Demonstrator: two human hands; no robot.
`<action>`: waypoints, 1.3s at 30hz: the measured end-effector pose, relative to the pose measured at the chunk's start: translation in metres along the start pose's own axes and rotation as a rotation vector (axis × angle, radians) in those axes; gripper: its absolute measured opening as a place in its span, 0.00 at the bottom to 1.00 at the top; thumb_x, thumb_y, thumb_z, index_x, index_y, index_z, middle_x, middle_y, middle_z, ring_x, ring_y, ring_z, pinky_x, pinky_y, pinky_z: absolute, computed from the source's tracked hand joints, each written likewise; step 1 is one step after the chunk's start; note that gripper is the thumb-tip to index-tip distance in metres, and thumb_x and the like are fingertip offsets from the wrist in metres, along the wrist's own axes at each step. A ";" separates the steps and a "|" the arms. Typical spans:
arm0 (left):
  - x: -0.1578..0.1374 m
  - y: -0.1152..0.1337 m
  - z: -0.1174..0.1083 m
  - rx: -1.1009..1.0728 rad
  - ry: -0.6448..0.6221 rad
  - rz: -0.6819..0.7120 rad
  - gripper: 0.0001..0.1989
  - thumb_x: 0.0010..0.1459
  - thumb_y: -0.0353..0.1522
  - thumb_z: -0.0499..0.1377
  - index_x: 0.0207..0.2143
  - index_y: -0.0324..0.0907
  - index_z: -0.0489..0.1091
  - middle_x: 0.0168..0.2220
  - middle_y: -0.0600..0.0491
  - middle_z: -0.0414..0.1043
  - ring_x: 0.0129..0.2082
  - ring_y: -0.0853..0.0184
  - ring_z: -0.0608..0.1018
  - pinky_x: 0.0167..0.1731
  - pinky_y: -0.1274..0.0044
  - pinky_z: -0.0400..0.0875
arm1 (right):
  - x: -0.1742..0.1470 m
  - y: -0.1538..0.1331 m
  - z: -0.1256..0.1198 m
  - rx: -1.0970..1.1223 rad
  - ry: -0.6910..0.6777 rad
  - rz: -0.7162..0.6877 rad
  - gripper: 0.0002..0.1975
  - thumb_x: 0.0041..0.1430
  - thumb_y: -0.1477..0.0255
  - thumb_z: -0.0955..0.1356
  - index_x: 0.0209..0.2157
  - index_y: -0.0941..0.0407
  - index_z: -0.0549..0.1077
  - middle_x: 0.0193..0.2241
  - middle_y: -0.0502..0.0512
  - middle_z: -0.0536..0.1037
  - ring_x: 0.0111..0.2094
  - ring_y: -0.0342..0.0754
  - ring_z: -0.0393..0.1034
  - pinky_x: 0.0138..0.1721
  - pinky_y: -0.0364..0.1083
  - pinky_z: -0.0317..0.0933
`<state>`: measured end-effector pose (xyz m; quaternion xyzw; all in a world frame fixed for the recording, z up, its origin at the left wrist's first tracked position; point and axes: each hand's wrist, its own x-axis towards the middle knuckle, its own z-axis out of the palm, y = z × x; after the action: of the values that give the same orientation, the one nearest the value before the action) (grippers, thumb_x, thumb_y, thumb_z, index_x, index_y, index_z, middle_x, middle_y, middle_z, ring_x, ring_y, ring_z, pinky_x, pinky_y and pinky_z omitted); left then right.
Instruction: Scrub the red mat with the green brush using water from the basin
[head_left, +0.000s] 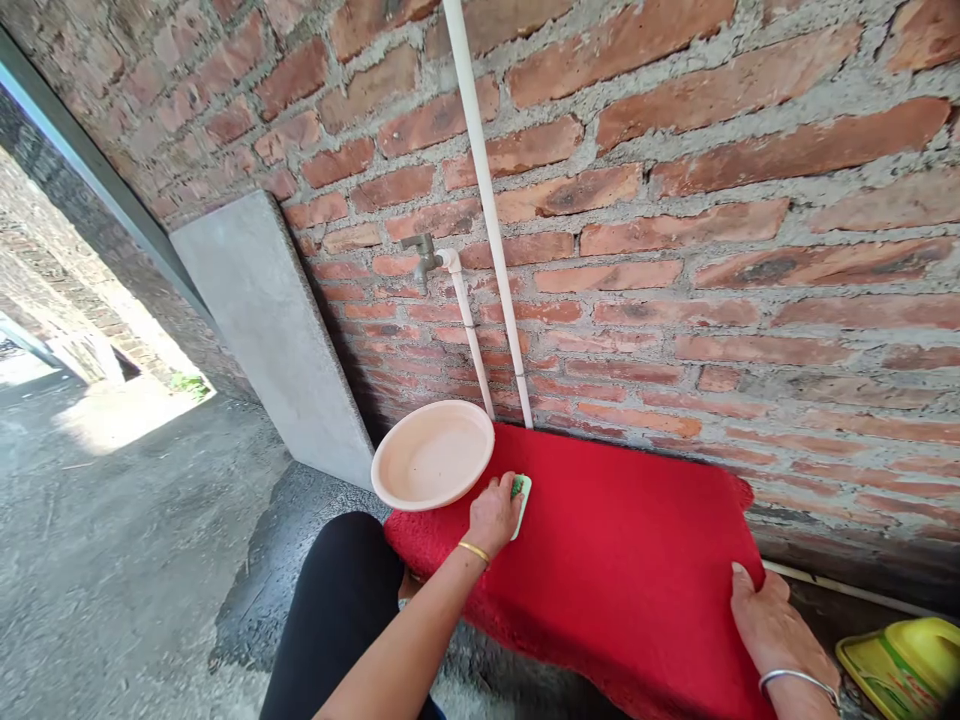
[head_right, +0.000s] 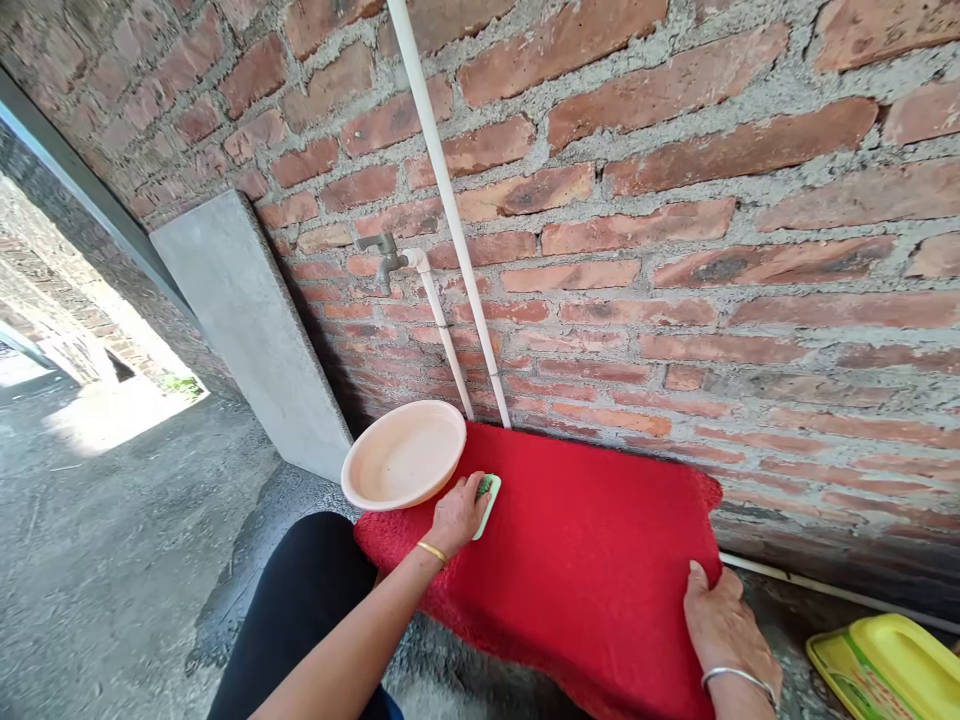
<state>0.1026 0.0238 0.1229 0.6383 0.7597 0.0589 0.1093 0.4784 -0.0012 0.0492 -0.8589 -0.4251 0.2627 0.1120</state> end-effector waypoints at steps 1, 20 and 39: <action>-0.001 0.010 0.001 -0.002 -0.010 0.028 0.19 0.68 0.38 0.50 0.60 0.47 0.61 0.53 0.47 0.71 0.49 0.61 0.76 0.46 0.73 0.70 | 0.001 0.001 0.000 0.000 -0.002 0.000 0.45 0.63 0.47 0.43 0.62 0.66 0.59 0.52 0.82 0.73 0.53 0.71 0.72 0.52 0.66 0.62; -0.035 0.033 0.019 -0.303 -0.100 0.305 0.19 0.66 0.39 0.52 0.58 0.51 0.65 0.52 0.53 0.73 0.50 0.64 0.75 0.52 0.74 0.69 | -0.006 -0.004 -0.004 -0.012 0.013 0.007 0.44 0.63 0.47 0.43 0.64 0.65 0.58 0.52 0.82 0.73 0.53 0.68 0.72 0.53 0.65 0.63; -0.051 0.095 0.038 -0.042 -0.132 0.493 0.21 0.65 0.42 0.53 0.58 0.51 0.62 0.54 0.47 0.69 0.50 0.55 0.74 0.47 0.66 0.70 | 0.001 0.002 -0.001 -0.034 0.007 -0.017 0.46 0.62 0.46 0.41 0.61 0.66 0.60 0.51 0.83 0.74 0.51 0.70 0.73 0.52 0.65 0.63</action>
<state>0.2104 -0.0113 0.1127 0.8043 0.5709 0.0578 0.1543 0.4808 -0.0010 0.0489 -0.8578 -0.4365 0.2516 0.1013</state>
